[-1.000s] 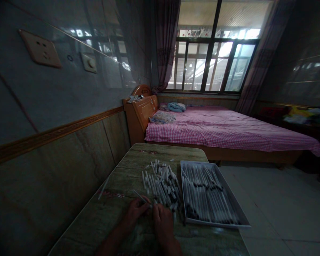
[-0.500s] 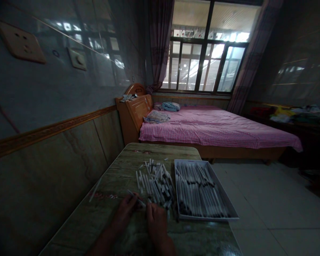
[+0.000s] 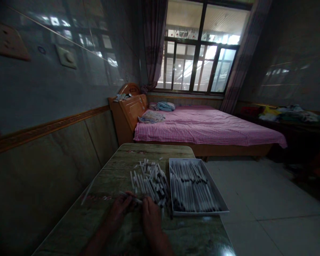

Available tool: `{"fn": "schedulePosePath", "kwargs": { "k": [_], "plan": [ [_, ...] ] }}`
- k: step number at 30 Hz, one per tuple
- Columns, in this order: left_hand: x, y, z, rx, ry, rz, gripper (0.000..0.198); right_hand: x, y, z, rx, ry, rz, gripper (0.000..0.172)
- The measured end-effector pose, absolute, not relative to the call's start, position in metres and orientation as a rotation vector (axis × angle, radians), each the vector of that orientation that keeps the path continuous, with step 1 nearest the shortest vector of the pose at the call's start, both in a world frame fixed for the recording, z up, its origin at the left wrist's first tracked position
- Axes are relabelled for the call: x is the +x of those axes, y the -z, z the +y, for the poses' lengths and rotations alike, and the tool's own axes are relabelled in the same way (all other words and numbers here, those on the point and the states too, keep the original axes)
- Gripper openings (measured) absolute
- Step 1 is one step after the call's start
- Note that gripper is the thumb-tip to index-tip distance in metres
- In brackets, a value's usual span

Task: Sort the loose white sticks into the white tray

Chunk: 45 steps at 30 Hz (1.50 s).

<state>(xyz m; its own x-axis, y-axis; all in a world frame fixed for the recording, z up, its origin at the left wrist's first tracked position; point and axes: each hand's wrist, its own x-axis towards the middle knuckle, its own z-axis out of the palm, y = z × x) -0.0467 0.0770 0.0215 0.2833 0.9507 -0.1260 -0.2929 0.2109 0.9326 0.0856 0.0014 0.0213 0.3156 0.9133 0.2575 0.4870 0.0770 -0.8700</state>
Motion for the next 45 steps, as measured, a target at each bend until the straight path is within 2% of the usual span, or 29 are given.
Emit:
{"fn": "schedulePosePath", "kwargs": {
  "k": [4, 8, 13, 17, 20, 27, 34, 41, 45],
  "plan": [
    [-0.049, -0.021, 0.077, 0.973, -1.017, 0.837, 0.045, 0.083, -0.041, -0.005, -1.466, -0.628, -1.373, 0.03],
    [-0.047, -0.022, 0.074, 1.018, -0.954, 0.844, 0.043, 0.091, -0.046, -0.017, -1.613, -0.559, -1.521, 0.025],
    [-0.045, -0.026, 0.072, 0.983, -0.946, 0.879, 0.043, 0.128, -0.045, -0.043, -1.646, -0.46, -1.541, 0.029],
    [-0.044, -0.023, 0.075, 0.892, -0.998, 0.869, 0.046, 0.187, -0.053, -0.054, -1.756, -0.33, -1.344, 0.036],
    [-0.042, -0.021, 0.077, 0.886, -0.971, 0.904, 0.048, 0.238, -0.064, -0.044, -1.973, -0.177, -1.169, 0.041],
    [-0.041, -0.027, 0.075, 0.897, -0.967, 0.942, 0.05, 0.3, -0.084, 0.007, -2.458, 0.069, -1.202, 0.037],
    [-0.04, -0.026, 0.075, 0.89, -0.981, 0.94, 0.047, 0.287, -0.08, 0.019, -2.499, 0.052, -1.309, 0.033],
    [-0.034, -0.026, 0.076, 0.891, -0.971, 0.897, 0.044, 0.208, -0.081, 0.043, -2.327, 0.043, -1.859, 0.026],
    [-0.034, -0.021, 0.078, 0.869, -0.966, 0.879, 0.048, 0.186, -0.076, 0.065, -2.354, 0.035, -1.913, 0.03]
  ]
}}
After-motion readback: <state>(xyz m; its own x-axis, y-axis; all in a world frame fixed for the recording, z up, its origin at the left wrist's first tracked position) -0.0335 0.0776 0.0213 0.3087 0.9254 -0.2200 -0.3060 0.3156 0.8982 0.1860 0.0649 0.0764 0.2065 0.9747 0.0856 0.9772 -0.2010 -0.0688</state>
